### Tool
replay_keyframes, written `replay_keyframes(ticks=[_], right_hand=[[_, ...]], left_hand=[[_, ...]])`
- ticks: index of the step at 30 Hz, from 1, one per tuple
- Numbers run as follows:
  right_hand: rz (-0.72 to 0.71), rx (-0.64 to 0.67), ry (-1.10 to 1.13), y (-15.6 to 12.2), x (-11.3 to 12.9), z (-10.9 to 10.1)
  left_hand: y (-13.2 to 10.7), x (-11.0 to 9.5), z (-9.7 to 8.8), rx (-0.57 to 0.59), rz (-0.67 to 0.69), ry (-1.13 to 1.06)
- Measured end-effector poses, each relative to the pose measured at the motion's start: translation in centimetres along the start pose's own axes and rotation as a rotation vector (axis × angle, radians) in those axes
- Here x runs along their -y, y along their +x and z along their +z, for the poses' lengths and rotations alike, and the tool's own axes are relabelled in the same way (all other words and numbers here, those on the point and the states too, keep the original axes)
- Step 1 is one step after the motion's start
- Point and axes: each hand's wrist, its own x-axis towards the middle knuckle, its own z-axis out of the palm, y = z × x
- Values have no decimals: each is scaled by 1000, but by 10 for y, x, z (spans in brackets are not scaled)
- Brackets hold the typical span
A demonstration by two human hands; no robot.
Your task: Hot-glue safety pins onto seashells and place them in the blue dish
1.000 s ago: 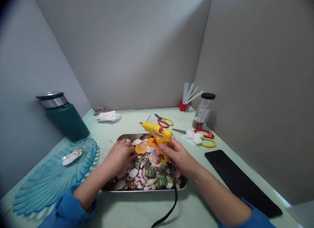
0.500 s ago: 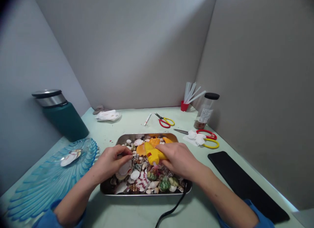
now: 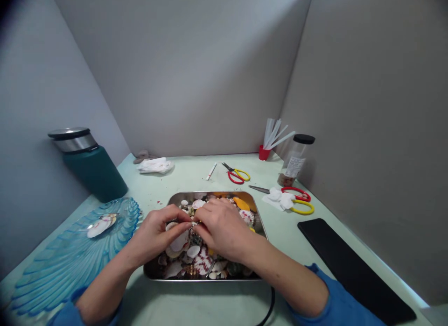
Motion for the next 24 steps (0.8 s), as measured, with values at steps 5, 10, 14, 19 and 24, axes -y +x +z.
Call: replay_keyframes(ticks=[5, 10, 14, 19, 24], right_hand=[[35, -34, 71, -4, -1, 2], [45, -49, 60, -5, -1, 3], [33, -53, -19, -5, -4, 9], [-25, -125, 40, -7, -7, 12], [-95, -135, -22, -7, -5, 12]], left_hand=[[1, -1, -4, 38, 0, 23], [1, -1, -9, 42, 5, 91], [1, -2, -11, 61, 21, 181], [1, -3, -14, 42, 4, 217], [-1, -2, -15, 29, -17, 187]])
